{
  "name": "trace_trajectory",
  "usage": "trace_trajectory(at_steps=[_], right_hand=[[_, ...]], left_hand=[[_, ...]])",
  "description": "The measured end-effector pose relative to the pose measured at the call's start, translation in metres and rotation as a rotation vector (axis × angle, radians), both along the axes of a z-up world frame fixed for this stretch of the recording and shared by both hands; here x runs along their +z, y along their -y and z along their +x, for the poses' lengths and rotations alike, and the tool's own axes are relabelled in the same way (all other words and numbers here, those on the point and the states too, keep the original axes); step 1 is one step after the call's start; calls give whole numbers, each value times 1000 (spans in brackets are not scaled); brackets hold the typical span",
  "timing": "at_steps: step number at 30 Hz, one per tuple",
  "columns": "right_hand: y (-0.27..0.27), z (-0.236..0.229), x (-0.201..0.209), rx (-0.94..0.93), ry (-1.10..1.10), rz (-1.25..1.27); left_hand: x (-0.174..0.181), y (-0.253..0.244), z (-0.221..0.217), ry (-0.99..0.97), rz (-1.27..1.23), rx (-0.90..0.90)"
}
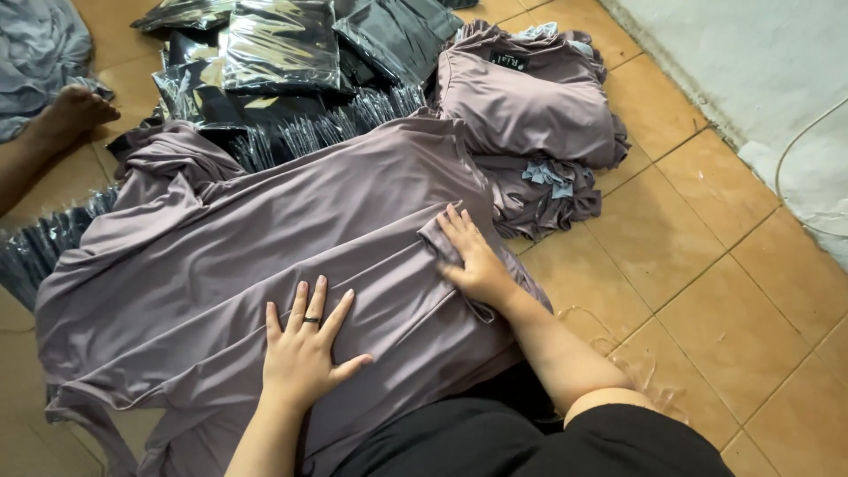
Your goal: The person folds a mauve long-sleeved shirt using a cardboard insert to maintain shape. They smooth the fabric, fold the sleeves and body, and place the folded shirt aside. The process is repeated with additional shirts.
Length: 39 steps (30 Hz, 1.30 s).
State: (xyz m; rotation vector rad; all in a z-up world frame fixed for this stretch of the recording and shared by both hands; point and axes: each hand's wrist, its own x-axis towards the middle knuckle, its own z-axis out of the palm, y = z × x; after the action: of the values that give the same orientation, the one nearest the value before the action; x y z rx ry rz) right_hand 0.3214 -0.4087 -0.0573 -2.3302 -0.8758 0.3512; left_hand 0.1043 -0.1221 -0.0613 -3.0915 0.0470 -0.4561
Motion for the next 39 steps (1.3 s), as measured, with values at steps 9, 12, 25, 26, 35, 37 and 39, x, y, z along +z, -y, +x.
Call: trace_trajectory(at_steps=[9,12,25,26,35,37,39], right_hand=[[-11,2,10,-1,52,184],[-26,8,26,-21,-106,-231],[72,35,-9,-424,-1061,566],[69,34,-5,-442,-992,626],[-37,-91,107,214,-189,134],[-46,-105,109,401,-244,68],[-55,-109,122,603,-290,-10]], left_hand=[[-1,1,-1,-1,9,1],[-2,-1,0,-11,3,-4],[43,5,9,-153,-692,-18],[58,9,10,-84,-1060,-63],[35,109,51,-442,-2549,-23],[2,110,52,-262,-2589,170],[4,90,45,-55,-2623,362]])
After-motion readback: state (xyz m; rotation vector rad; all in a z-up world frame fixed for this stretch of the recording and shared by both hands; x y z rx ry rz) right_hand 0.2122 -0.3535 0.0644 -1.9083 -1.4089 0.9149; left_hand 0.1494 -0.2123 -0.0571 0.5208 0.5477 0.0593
